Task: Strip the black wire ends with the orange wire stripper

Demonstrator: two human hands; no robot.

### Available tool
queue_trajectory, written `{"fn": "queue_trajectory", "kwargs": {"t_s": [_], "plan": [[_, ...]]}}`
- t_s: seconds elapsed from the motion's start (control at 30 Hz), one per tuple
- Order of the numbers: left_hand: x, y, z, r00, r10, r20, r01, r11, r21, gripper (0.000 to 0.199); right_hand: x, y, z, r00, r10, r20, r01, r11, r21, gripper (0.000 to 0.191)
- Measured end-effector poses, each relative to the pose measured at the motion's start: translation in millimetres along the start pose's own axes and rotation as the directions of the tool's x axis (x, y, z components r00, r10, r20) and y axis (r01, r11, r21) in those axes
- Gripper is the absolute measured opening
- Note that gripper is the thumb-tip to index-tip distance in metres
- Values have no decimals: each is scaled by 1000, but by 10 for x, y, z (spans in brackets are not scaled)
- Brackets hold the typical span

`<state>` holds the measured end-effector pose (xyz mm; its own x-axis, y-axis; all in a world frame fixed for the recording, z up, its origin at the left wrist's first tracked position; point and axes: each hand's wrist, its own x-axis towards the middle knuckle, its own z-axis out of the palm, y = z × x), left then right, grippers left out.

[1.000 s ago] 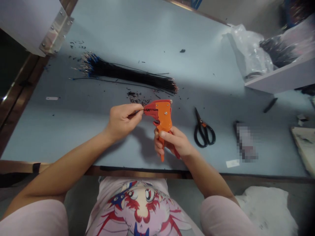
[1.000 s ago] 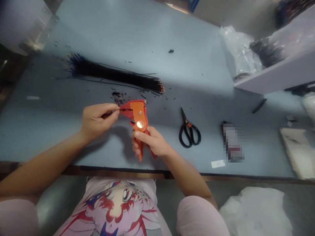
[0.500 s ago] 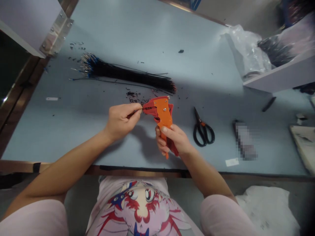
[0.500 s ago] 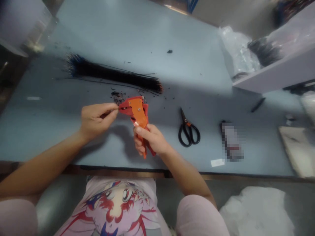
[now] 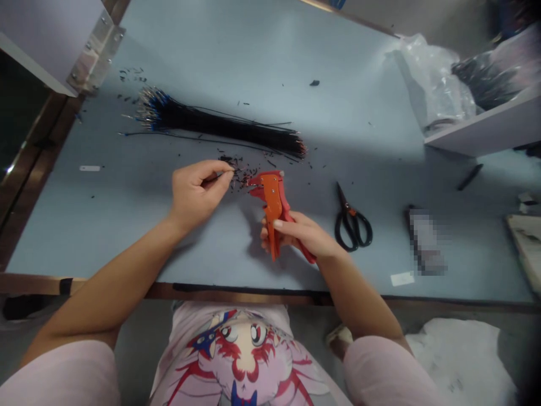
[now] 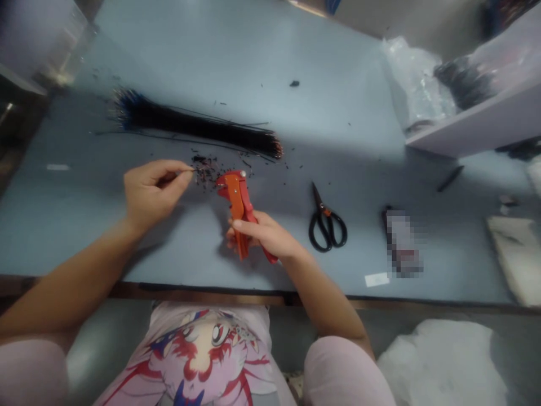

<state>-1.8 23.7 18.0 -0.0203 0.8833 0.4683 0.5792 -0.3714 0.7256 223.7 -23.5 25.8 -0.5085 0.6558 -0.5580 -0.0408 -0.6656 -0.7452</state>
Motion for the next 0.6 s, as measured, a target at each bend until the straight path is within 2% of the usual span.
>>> {"fn": "queue_trajectory", "kwargs": {"t_s": [0.17, 0.3, 0.47, 0.6], "plan": [[-13, -16, 15, 999, -10, 46, 11, 1000, -13, 10, -3, -3, 22, 997, -70, -17, 71, 997, 28, 33], [-40, 38, 34, 999, 3, 54, 0, 999, -55, 9, -46, -1, 37, 987, -151, 58, 140, 977, 158, 31], [-84, 112, 58, 992, 18, 123, -10, 997, -71, 9, -67, 18, 48, 979, -146, 145, 115, 972, 204, 30], [-97, 123, 66, 990, 18, 138, -9, 998, -65, 11, -70, 21, 49, 976, -119, 180, 78, 973, 218, 33]]}}
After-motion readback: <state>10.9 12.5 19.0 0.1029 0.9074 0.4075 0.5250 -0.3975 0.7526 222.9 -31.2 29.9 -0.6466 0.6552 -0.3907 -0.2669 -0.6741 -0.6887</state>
